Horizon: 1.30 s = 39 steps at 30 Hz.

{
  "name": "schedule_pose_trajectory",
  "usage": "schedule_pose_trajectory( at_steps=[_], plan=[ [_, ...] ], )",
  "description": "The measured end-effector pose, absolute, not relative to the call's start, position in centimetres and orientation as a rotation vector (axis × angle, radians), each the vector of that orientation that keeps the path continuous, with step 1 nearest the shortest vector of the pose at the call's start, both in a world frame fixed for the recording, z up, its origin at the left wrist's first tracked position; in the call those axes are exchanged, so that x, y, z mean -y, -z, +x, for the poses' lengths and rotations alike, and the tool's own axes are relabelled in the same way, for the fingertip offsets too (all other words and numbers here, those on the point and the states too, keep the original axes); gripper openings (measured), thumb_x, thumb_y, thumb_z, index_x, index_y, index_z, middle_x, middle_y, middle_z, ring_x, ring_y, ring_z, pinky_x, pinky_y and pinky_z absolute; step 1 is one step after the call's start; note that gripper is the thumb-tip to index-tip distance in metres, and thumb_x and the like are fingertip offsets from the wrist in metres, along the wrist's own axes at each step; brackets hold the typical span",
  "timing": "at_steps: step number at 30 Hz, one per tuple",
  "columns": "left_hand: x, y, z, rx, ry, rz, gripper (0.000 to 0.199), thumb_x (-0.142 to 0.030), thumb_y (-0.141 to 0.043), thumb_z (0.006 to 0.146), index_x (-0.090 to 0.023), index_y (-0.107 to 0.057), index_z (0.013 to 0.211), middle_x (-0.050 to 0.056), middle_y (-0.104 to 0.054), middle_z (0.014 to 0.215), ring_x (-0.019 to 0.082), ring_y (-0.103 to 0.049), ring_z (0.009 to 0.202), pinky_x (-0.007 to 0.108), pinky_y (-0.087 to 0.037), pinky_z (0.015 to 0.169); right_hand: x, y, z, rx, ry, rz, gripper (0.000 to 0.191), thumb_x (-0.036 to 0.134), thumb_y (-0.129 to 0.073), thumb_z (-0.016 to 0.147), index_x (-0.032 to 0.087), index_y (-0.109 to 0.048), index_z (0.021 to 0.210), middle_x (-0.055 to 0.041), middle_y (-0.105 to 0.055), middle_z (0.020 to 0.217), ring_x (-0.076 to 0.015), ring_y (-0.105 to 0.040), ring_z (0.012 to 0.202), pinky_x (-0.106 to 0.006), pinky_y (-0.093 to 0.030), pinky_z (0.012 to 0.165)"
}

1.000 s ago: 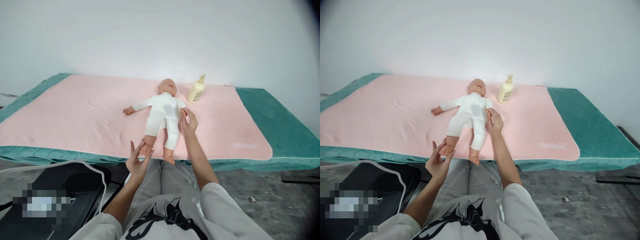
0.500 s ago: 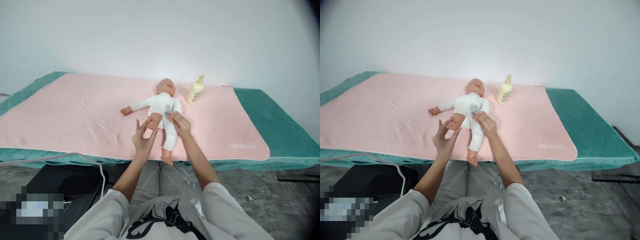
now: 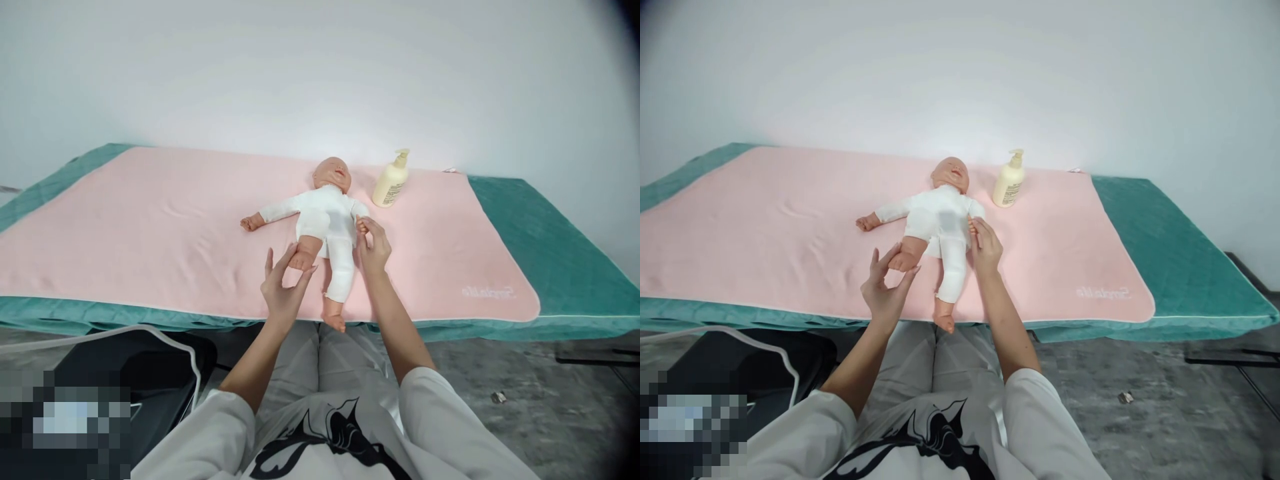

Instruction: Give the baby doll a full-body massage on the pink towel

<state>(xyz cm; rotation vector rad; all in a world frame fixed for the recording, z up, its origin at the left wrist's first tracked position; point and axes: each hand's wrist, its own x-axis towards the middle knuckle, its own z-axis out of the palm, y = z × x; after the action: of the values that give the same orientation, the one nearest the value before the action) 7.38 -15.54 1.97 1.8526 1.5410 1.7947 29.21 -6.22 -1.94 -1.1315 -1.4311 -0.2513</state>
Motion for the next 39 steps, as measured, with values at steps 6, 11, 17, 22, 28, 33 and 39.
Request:
schedule_pose_trajectory(
  at_steps=[6,11,17,22,28,33,39],
  plan=[
    [18.7,0.4,5.5,-1.498,-1.801,2.069,0.055,-0.028,-0.082,0.079,-0.020,-0.062,0.130,0.010,-0.075,0.118,0.027,-0.072,0.111,0.051,-0.041,0.119,5.9,2.2,30.4,1.002,0.050,-1.256,0.041,0.043,-0.057,0.094,0.018,-0.058,0.126,-0.0119,-0.065,0.122,-0.0206,-0.067,0.112,-0.043,-0.056,0.100],
    [21.8,3.6,3.8,-1.504,-1.746,2.045,0.056,-0.025,-0.080,0.080,-0.023,-0.061,0.132,0.010,-0.074,0.121,0.029,-0.071,0.113,0.053,-0.044,0.116,5.7,2.4,31.5,0.814,-0.088,-1.349,0.043,0.041,-0.056,0.093,0.020,-0.053,0.129,-0.0128,-0.059,0.131,-0.0222,-0.061,0.119,-0.046,-0.055,0.100],
    [24.9,7.0,2.9,-1.642,-1.643,1.981,0.055,-0.025,-0.082,0.078,-0.026,-0.064,0.130,0.009,-0.075,0.117,0.030,-0.067,0.121,0.053,-0.048,0.113,5.4,2.5,32.1,0.651,-0.206,-1.331,0.039,0.038,-0.064,0.087,0.019,-0.052,0.119,-0.0077,-0.059,0.114,-0.0186,-0.064,0.106,-0.043,-0.054,0.100],
    [25.4,7.9,2.8,-1.772,-1.551,1.888,0.051,-0.029,-0.079,0.081,-0.028,-0.065,0.129,0.007,-0.075,0.119,0.028,-0.064,0.126,0.050,-0.050,0.111,5.1,2.9,32.9,0.550,-0.261,-1.350,0.033,0.034,-0.067,0.084,0.020,-0.049,0.107,-0.0040,-0.057,0.106,-0.0158,-0.063,0.099,-0.040,-0.052,0.101],
    [25.1,7.8,2.7,-1.777,-1.515,1.916,0.052,-0.029,-0.078,0.081,-0.029,-0.064,0.131,0.007,-0.074,0.120,0.027,-0.066,0.122,0.050,-0.047,0.114,5.6,2.8,33.4,0.560,-0.303,-1.448,0.031,0.040,-0.063,0.087,0.020,-0.046,0.103,-0.0041,-0.057,0.103,-0.0152,-0.060,0.095,-0.044,-0.051,0.103],
    [25.0,8.2,2.5,-1.734,-1.671,1.894,0.053,-0.025,-0.080,0.079,-0.026,-0.065,0.130,0.008,-0.076,0.115,0.028,-0.061,0.130,0.048,-0.050,0.111,5.5,2.7,32.9,0.586,-0.234,-1.366,0.035,0.046,-0.061,0.088,0.021,-0.047,0.109,-0.0066,-0.057,0.111,-0.0165,-0.062,0.104,-0.044,-0.052,0.104],
    [24.0,6.4,3.5,-1.554,-1.911,1.758,0.052,-0.022,-0.081,0.077,-0.022,-0.066,0.126,0.009,-0.077,0.112,0.028,-0.058,0.134,0.046,-0.052,0.110,5.4,2.6,31.8,0.726,-0.152,-1.199,0.052,0.045,-0.061,0.088,0.018,-0.048,0.130,-0.0154,-0.057,0.132,-0.0220,-0.062,0.122,-0.044,-0.055,0.102]
  ],
)
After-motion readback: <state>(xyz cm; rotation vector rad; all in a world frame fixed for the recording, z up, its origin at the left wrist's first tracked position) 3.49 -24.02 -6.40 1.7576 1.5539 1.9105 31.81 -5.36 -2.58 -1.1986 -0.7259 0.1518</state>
